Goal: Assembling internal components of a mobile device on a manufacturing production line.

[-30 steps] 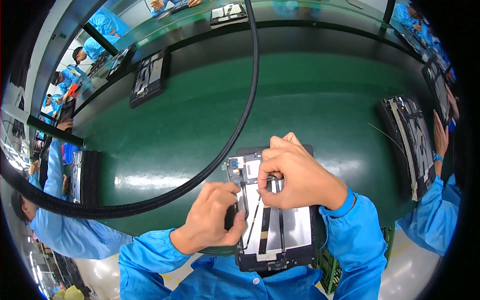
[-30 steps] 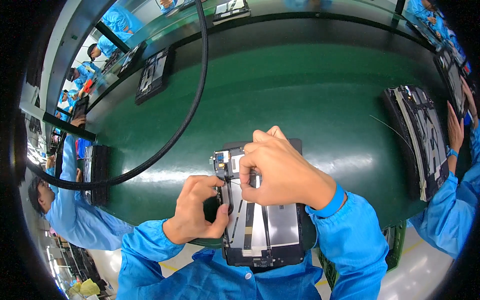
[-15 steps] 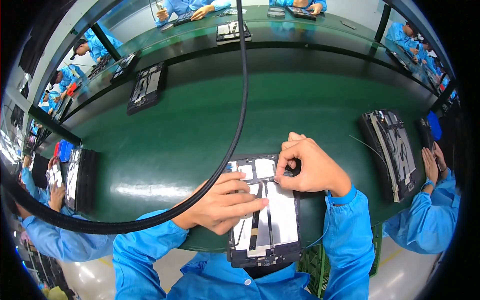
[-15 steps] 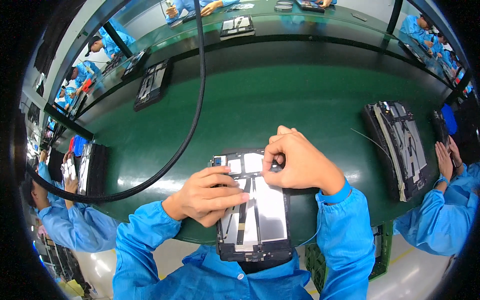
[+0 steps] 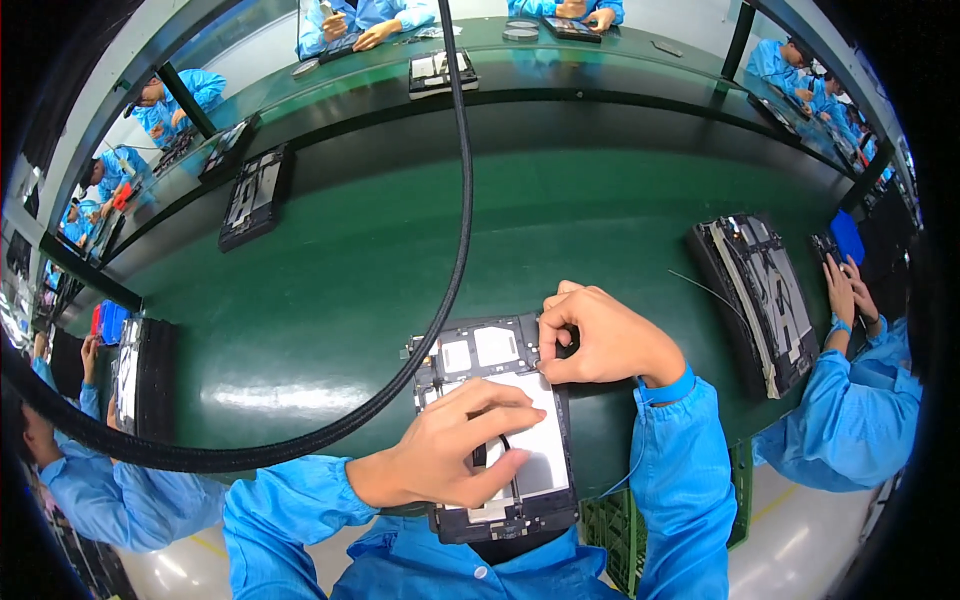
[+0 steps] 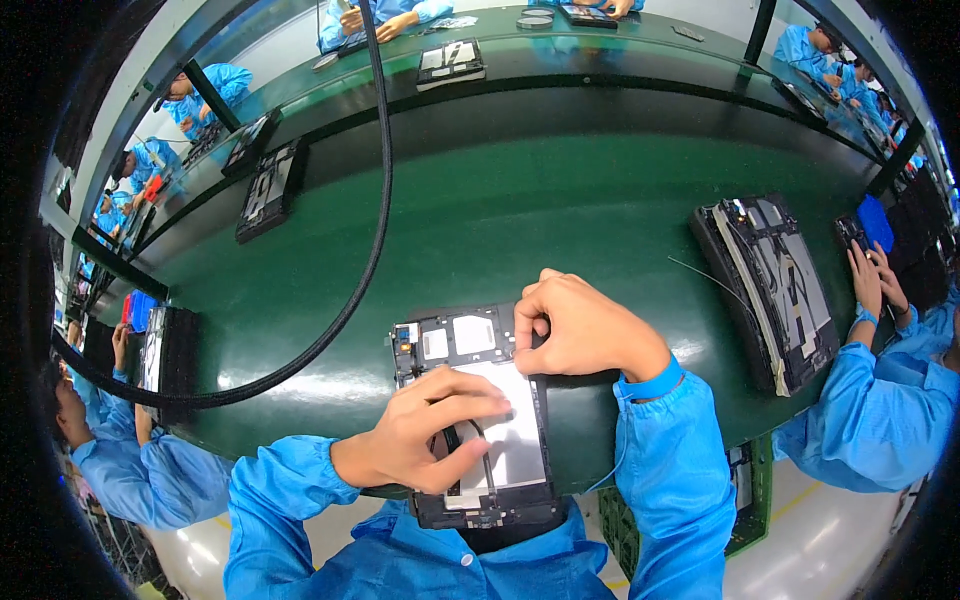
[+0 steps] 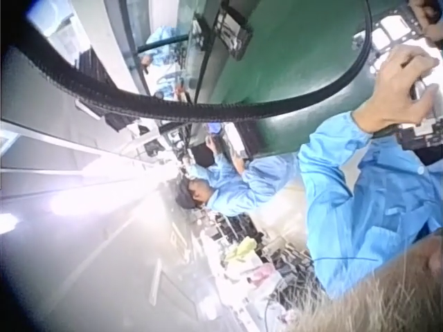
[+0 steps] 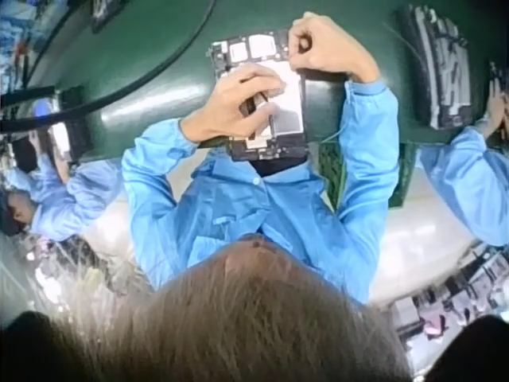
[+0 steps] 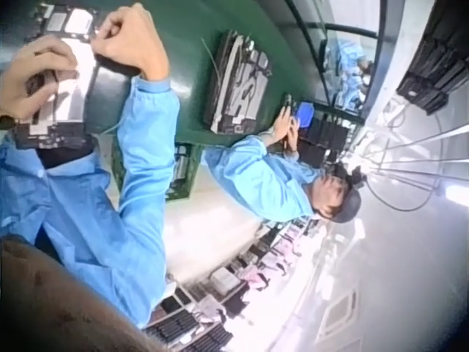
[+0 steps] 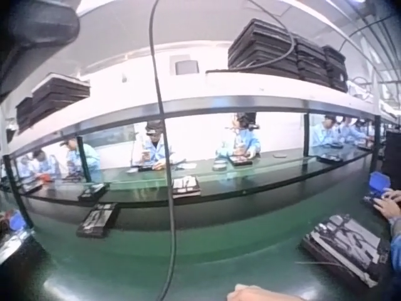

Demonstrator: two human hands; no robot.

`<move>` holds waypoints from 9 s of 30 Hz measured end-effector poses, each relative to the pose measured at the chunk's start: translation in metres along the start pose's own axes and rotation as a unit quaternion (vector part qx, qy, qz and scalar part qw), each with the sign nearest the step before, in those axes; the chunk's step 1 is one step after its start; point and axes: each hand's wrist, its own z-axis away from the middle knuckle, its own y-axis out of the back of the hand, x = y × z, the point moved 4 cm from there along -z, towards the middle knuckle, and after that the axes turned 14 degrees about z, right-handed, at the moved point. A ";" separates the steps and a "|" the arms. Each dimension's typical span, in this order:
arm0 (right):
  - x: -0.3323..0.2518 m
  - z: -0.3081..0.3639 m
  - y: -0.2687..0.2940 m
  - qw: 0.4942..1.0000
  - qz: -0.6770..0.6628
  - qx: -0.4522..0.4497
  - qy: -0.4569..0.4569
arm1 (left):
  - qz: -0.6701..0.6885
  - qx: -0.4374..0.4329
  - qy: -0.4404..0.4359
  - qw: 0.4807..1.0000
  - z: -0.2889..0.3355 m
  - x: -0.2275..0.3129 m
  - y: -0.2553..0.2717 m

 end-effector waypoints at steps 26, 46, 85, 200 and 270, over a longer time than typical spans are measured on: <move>0.011 -0.007 -0.001 0.999 -0.027 0.034 -0.001 | -0.336 -0.012 -0.018 0.942 -0.023 -0.006 -0.016; 0.010 -0.014 -0.016 0.986 -0.092 0.129 0.054 | -0.409 -0.032 -0.015 0.912 -0.021 -0.003 -0.012; 0.001 0.010 0.019 0.962 -0.154 -0.093 -0.207 | -0.208 0.124 -0.026 0.970 -0.012 -0.003 0.031; -0.063 -0.035 -0.063 0.974 -0.128 0.142 0.121 | -0.397 -0.248 -0.308 0.828 0.048 -0.004 0.075; -0.045 -0.037 -0.068 0.971 -0.147 0.184 0.051 | -0.374 -0.098 -0.182 0.904 0.036 -0.021 0.075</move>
